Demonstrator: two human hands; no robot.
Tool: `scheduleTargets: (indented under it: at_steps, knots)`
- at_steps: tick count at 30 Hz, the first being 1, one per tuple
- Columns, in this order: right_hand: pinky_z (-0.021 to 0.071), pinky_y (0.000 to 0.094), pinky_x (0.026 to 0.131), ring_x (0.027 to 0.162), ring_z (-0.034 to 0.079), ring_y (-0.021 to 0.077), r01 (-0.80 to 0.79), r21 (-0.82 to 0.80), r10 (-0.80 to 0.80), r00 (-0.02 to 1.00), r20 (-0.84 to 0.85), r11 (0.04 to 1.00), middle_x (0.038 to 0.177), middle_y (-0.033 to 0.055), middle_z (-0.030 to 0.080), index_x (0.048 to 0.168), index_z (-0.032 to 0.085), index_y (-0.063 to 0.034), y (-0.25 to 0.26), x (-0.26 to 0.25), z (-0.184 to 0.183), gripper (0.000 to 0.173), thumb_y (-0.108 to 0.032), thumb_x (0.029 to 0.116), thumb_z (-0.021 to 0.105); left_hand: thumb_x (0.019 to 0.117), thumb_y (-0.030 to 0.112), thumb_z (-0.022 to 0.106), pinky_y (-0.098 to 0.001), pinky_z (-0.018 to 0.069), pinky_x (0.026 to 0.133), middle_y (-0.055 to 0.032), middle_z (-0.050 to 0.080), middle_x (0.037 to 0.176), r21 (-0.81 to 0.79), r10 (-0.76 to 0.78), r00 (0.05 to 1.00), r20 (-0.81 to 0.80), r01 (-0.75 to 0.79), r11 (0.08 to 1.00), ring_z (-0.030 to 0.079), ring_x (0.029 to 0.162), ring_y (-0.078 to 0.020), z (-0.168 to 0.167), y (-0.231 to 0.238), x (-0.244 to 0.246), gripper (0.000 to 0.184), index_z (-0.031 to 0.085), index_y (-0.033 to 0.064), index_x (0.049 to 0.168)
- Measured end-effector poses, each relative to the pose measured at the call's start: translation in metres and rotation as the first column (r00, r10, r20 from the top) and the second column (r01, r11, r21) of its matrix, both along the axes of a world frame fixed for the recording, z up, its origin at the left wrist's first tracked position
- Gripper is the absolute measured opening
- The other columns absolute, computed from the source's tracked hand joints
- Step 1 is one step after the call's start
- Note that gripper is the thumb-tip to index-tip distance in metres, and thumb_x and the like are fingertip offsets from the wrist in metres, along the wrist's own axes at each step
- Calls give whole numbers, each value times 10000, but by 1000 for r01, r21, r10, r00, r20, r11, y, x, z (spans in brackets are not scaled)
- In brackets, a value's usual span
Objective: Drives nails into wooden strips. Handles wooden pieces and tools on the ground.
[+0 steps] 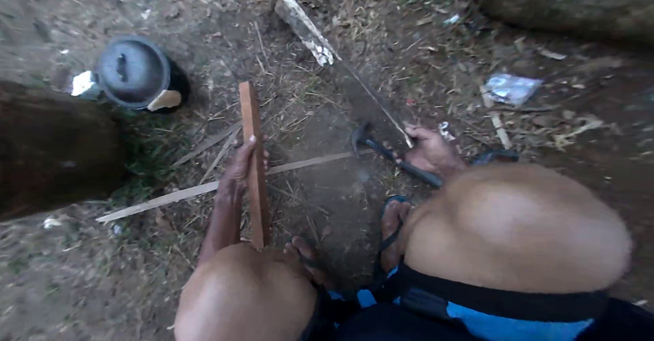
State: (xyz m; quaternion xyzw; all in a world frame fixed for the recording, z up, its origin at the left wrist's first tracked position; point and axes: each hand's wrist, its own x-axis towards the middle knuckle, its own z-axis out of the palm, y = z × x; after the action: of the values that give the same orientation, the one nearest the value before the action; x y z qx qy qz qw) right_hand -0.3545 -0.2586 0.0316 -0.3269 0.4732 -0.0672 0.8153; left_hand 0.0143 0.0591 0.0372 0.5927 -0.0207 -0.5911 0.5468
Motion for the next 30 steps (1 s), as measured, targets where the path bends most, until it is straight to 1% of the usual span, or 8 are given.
scheduleTargets:
  at_steps: [4,7,9,13,17,21,23,30]
  knots:
    - [548,358,552,684,644,208,38,84,-38,999,-1,996,1046,105,704,1352,584,-226,6,1,-11,463,-458,1061,308,1019,571,516,-306,573,610,-35,650,891,10,13,1000,13,-13,1000,621,663,-128,-5,-4,1,512,613,196,1356]
    - [546,319,557,686,642,174,-51,76,48,998,41,996,1063,83,704,1274,602,-218,8,-3,-20,483,-585,1027,408,1029,568,495,-287,565,577,-23,654,861,47,50,998,43,-52,998,613,629,-112,0,-6,-4,499,615,201,1345]
    - [530,290,526,645,628,152,-74,64,72,997,28,995,1043,78,706,1267,593,-207,11,0,-20,445,-556,1025,460,1027,577,494,-283,559,578,-21,655,859,72,58,996,66,-63,995,609,625,-111,2,-6,-4,499,611,213,1348]
    - [489,268,497,573,560,112,-55,132,45,996,79,990,939,45,685,1176,633,-163,17,6,-20,506,-591,1026,408,1026,547,525,-292,574,586,-38,677,877,139,82,989,124,-99,985,642,653,-131,-7,-13,3,470,613,203,1335]
    - [462,237,469,539,528,88,-4,230,-31,989,147,973,902,39,678,1148,637,-133,24,6,-14,567,-621,1018,380,1026,504,548,-329,595,608,-26,688,915,182,89,963,253,-138,974,667,696,-150,-17,-27,9,445,583,165,1312]
    - [436,212,440,510,509,71,-30,336,-71,956,284,942,884,35,674,1126,644,-126,30,3,-21,617,-671,984,392,1009,392,621,-368,610,715,-34,681,953,115,171,912,372,-228,967,683,790,-157,-21,-28,10,387,571,131,1290]
    - [430,207,433,509,506,71,-39,355,-84,942,324,934,891,41,668,1138,634,-126,34,3,-23,621,-674,986,383,1018,357,618,-370,610,709,-30,683,927,104,186,883,431,-253,962,686,782,-150,-21,-30,9,336,585,125,1260]
    - [422,216,433,516,503,88,-41,360,-87,939,333,932,925,66,670,1155,641,-131,41,5,-23,622,-673,990,385,931,391,731,-438,628,730,-98,712,1011,170,172,811,559,-315,934,720,836,-210,-28,-34,11,527,557,97,1332]
